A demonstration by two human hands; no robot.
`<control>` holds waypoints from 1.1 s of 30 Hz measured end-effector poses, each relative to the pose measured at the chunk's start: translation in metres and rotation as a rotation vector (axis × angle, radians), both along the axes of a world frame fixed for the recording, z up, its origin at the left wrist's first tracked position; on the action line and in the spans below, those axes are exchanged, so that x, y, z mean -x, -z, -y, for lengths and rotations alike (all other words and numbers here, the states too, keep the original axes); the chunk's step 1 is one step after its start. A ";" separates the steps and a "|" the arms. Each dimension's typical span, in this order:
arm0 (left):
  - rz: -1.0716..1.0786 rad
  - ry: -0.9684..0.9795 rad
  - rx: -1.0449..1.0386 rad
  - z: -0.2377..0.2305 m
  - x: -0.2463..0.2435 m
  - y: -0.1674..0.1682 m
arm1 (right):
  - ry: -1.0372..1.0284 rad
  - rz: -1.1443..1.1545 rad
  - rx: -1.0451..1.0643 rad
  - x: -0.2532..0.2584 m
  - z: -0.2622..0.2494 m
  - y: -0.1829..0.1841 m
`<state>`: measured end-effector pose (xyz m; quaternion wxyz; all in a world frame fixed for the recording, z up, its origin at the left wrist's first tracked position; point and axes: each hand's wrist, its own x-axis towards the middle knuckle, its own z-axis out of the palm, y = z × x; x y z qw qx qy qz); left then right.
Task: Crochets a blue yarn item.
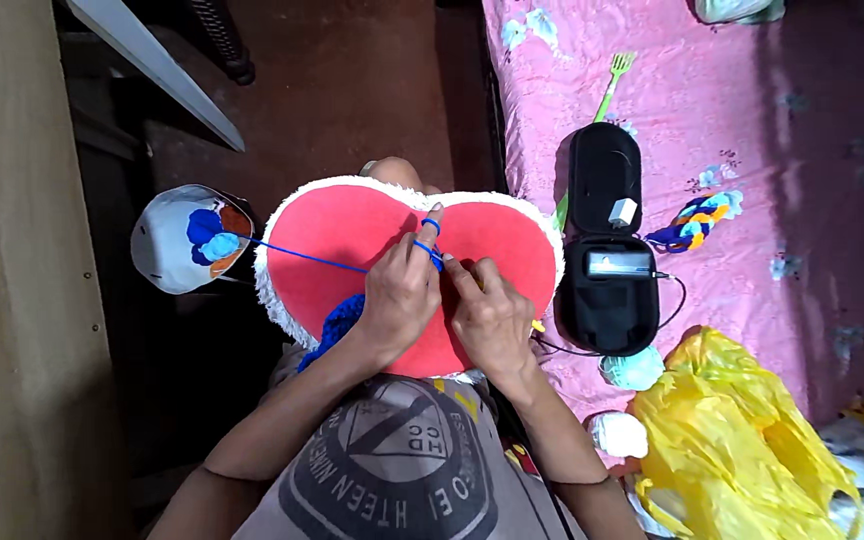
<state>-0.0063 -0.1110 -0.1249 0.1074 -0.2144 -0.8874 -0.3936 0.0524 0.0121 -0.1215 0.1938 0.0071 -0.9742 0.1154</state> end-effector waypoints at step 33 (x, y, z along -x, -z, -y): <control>0.497 0.067 -0.745 0.016 0.004 -0.024 | -0.078 0.075 0.977 0.012 0.006 -0.011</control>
